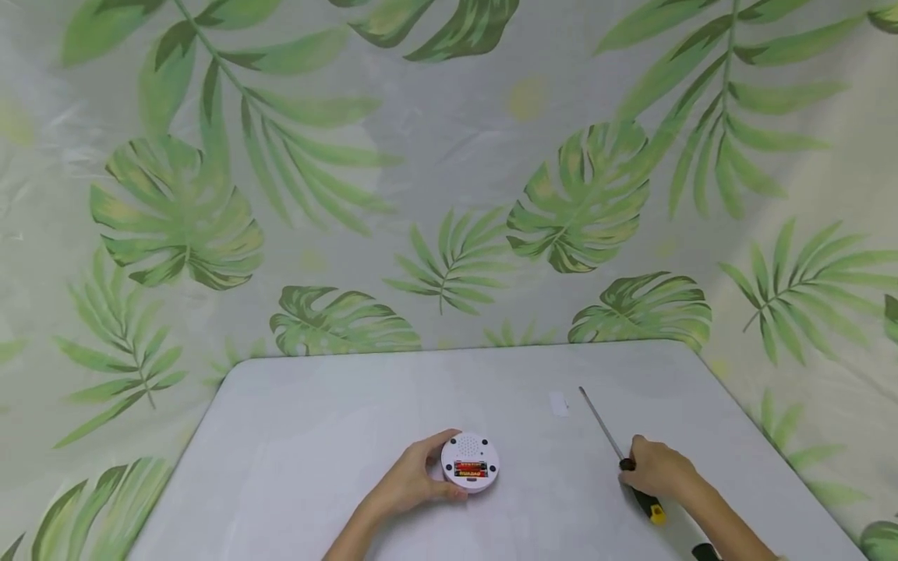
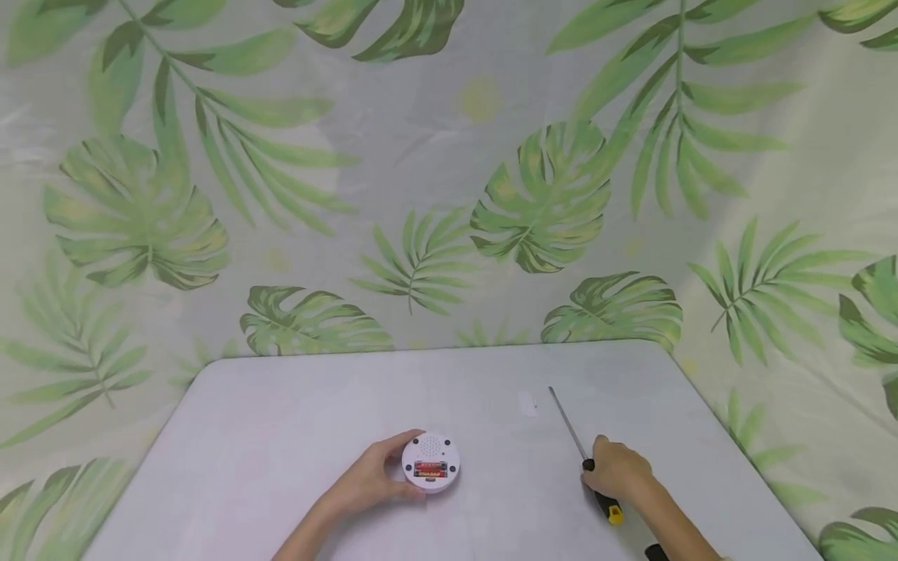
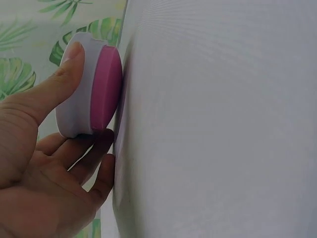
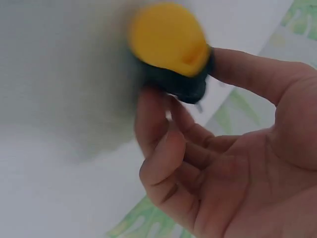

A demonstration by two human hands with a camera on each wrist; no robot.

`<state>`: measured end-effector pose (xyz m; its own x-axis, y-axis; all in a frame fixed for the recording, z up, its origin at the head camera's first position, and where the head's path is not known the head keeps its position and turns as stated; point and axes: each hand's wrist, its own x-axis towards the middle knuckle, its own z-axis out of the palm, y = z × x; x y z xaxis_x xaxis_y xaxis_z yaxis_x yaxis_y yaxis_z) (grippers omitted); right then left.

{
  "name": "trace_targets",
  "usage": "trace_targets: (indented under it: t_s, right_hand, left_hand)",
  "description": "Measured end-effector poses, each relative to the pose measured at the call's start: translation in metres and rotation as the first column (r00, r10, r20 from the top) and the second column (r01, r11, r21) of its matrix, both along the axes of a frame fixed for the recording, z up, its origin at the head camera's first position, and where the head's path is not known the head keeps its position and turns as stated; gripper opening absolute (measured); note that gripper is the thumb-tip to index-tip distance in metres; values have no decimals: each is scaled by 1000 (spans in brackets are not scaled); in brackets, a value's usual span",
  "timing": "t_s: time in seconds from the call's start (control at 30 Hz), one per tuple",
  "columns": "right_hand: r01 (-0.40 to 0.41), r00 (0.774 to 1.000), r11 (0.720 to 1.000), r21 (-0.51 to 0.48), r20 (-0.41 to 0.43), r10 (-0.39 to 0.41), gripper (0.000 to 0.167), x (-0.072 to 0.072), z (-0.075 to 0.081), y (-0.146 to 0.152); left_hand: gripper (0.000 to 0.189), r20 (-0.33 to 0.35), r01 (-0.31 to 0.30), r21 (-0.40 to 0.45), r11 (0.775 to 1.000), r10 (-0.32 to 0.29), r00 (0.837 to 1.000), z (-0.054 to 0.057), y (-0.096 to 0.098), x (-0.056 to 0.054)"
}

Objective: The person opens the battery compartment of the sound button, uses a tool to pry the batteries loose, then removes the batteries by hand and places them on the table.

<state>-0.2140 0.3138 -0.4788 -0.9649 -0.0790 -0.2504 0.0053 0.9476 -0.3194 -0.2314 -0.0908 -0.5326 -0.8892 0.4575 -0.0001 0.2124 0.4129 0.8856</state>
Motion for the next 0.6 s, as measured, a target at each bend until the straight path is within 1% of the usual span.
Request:
trace_targets:
  t_s: [0.13, 0.27, 0.33, 0.37, 0.4, 0.43, 0.47, 0.53, 0.6]
  right_hand:
    - [9, 1000, 999, -33, -18, -9, 28, 3, -4, 4]
    - [15, 999, 994, -112, -44, -20, 24, 7, -3, 9]
    - [-5, 997, 987, -159, -79, -8, 23, 10, 1, 11]
    - [-27, 994, 982, -186, -110, 7, 23, 10, 4, 12]
    - [-68, 988, 974, -215, -151, 35, 23, 10, 8, 13]
    - [-118, 978, 961, -249, -195, 70, 22, 9, 13, 13]
    - [-173, 967, 941, -291, -233, 106, 21, 8, 17, 13]
    - [-287, 938, 882, -374, -299, 179, 17, 7, 26, 14]
    - [-389, 906, 811, -437, -342, 250, 17, 6, 34, 14]
  left_hand:
    - [94, 13, -11, 17, 1000, 11, 1000, 0, 0, 0]
    - [95, 27, -10, 30, 999, 9, 1000, -2, -1, 0]
    - [95, 29, -3, 35, 999, 2, 1000, -2, -1, 1]
    - [95, 27, 1, 37, 999, -2, 1000, -2, 0, 1]
    - [95, 27, 4, 40, 999, -6, 1000, -2, 0, 1]
    - [95, 24, 7, 42, 999, -8, 1000, -1, 0, 0]
    - [95, 20, 7, 42, 999, -8, 1000, -1, 1, 0]
    - [95, 15, 6, 46, 999, -7, 1000, 0, 1, 0]
    - [95, 11, 2, 45, 999, -2, 1000, 1, 1, -1]
